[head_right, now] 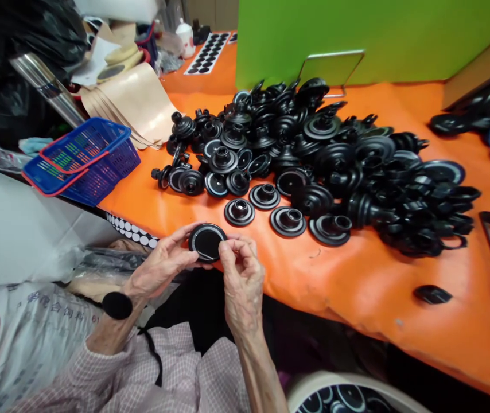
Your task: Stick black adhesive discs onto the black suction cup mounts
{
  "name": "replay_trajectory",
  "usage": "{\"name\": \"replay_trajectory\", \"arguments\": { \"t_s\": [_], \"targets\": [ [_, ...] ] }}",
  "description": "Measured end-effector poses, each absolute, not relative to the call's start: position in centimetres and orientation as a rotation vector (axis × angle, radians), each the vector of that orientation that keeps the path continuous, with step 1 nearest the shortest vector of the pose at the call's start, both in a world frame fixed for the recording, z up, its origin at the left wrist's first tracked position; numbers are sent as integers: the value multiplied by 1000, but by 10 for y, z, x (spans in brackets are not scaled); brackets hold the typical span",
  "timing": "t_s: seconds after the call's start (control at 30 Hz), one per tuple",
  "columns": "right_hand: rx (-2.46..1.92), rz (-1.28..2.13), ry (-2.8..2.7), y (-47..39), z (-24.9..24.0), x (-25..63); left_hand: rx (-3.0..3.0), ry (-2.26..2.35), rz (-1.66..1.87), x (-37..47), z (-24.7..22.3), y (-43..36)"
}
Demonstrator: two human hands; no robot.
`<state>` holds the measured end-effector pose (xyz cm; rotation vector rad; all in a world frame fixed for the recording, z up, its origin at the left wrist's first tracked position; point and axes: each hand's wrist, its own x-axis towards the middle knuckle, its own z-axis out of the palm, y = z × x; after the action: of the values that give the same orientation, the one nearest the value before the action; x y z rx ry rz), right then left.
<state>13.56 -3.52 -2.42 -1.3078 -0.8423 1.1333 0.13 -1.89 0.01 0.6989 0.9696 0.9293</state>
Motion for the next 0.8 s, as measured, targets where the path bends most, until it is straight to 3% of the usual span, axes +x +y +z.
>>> {"name": "replay_trajectory", "arguments": {
  "t_s": [0.8],
  "targets": [
    [-1439,891,-1003,-39,-25,120,666,1053,987,0,-5,-20]
  ]
}}
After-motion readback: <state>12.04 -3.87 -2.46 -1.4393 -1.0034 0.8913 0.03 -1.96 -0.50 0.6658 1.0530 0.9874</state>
